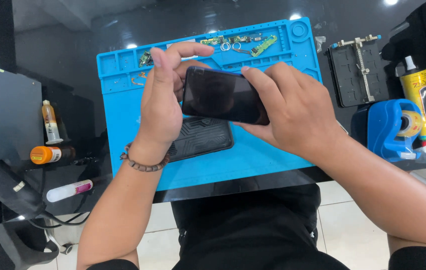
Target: Cleaning a smartphone screen using adhesive tape to remove dust and then fitting it into a protective case
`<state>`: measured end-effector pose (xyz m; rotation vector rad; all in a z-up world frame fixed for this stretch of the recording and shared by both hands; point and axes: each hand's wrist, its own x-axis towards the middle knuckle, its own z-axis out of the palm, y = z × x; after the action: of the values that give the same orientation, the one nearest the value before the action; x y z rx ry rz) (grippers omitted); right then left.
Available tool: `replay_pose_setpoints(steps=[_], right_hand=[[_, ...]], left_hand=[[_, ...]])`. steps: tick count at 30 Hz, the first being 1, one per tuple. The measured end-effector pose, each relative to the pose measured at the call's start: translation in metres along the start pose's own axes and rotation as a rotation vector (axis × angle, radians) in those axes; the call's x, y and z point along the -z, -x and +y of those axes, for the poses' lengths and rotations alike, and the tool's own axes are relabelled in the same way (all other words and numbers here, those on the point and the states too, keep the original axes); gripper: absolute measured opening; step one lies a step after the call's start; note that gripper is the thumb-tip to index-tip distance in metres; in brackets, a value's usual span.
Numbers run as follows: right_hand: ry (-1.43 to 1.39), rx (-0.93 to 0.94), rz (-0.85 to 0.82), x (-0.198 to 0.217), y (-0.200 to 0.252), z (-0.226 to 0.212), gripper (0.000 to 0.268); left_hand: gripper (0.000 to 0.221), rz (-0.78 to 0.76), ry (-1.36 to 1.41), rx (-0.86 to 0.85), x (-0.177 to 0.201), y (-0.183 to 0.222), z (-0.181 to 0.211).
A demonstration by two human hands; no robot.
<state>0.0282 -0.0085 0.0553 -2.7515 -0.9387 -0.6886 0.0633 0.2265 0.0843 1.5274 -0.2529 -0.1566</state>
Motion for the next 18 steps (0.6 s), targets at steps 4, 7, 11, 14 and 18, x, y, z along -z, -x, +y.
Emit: replay_pose_setpoints(steps=[4, 7, 11, 14, 18], right_hand=[[-0.024, -0.106, 0.010, -0.027, -0.004, 0.000, 0.097], [-0.179, -0.098, -0.019, -0.039, -0.001, -0.002, 0.092], [-0.321, -0.236, -0.137, -0.047, 0.003, -0.002, 0.094], [-0.414, -0.248, -0.124, -0.050, 0.004, 0.001, 0.092], [-0.425, -0.297, -0.147, -0.051, 0.005, -0.002, 0.100]], left_hand=[[0.077, 0.045, -0.034, -0.258, -0.003, -0.001, -0.032], [0.075, 0.094, -0.132, -0.185, -0.005, 0.004, -0.037], [0.075, 0.075, -0.134, -0.154, -0.006, 0.005, -0.039], [0.077, 0.062, -0.142, -0.143, -0.006, 0.004, -0.042], [0.086, 0.020, -0.026, -0.104, -0.005, 0.003, -0.044]])
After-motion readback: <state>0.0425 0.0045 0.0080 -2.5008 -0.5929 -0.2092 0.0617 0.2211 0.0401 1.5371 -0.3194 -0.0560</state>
